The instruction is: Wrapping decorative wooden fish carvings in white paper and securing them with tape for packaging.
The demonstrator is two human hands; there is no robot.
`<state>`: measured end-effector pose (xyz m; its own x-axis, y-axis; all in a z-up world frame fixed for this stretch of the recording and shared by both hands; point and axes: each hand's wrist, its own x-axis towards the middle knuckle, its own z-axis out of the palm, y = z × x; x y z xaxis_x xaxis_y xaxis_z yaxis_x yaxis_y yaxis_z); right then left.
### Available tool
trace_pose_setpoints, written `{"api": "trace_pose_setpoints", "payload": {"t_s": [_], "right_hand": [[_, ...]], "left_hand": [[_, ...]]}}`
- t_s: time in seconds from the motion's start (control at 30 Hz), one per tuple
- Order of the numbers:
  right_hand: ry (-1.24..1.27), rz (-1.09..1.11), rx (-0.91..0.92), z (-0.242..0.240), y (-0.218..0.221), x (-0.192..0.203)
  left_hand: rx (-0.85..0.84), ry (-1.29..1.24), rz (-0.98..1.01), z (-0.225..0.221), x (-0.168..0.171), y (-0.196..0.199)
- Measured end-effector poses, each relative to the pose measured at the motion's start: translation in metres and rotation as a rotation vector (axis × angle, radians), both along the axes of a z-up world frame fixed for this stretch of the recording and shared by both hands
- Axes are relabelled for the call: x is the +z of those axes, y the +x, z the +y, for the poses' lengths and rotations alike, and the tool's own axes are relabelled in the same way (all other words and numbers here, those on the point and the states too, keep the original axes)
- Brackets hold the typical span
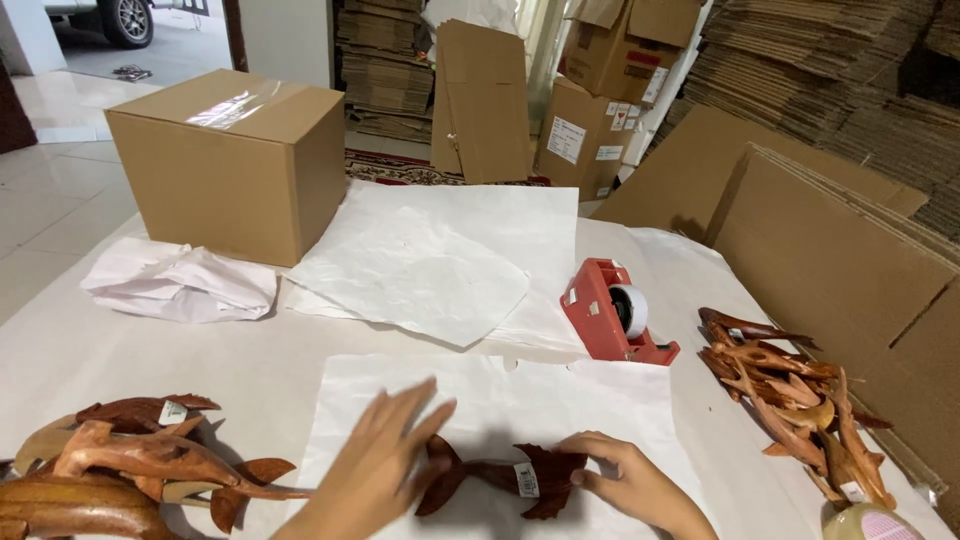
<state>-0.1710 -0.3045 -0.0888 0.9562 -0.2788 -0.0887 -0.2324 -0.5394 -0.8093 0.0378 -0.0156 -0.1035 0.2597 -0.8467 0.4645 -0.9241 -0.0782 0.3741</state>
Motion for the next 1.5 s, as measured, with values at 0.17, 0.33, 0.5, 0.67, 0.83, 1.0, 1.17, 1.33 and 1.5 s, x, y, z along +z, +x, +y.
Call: {"api": "trace_pose_setpoints", "payload": {"t_s": [0.17, 0.33, 0.5, 0.67, 0.83, 1.0, 1.17, 1.33, 1.5], "right_hand": [[0.040, -0.081, -0.057, 0.007, 0.002, 0.008], [-0.061, -0.214, -0.271, 0.001, 0.005, 0.007], [-0.254, -0.426, -0.373, -0.022, 0.002, -0.008], [-0.506, -0.655, -0.544, -0.067, 0.013, -0.012], [-0.455, -0.533, -0.827, -0.081, 0.039, 0.032], [-0.163, -0.459, -0.924, -0.069, 0.054, 0.021], [-0.100, -0.254, -1.013, -0.102, 0.058, 0.001], [-0.068, -0.300, -1.119, -0.117, 0.059, -0.009], [-0.003, -0.375, -1.148, -0.116, 0.059, -0.010]], "left_hand": [[0.233, 0.018, -0.540, -0.049, -0.015, 0.053], [0.334, 0.824, -0.501, -0.113, -0.026, 0.124], [0.348, 0.821, -0.404, -0.148, -0.037, 0.150], [0.259, 0.748, -0.315, -0.185, -0.041, 0.149], [0.251, 0.598, -0.190, -0.202, -0.010, 0.101], [0.227, 0.583, -0.164, -0.213, -0.012, 0.092], [0.209, 0.594, -0.124, -0.205, 0.026, 0.085], [0.324, 0.554, -0.190, -0.241, 0.004, 0.108], [0.316, 0.471, -0.218, -0.296, -0.033, 0.131]]}}
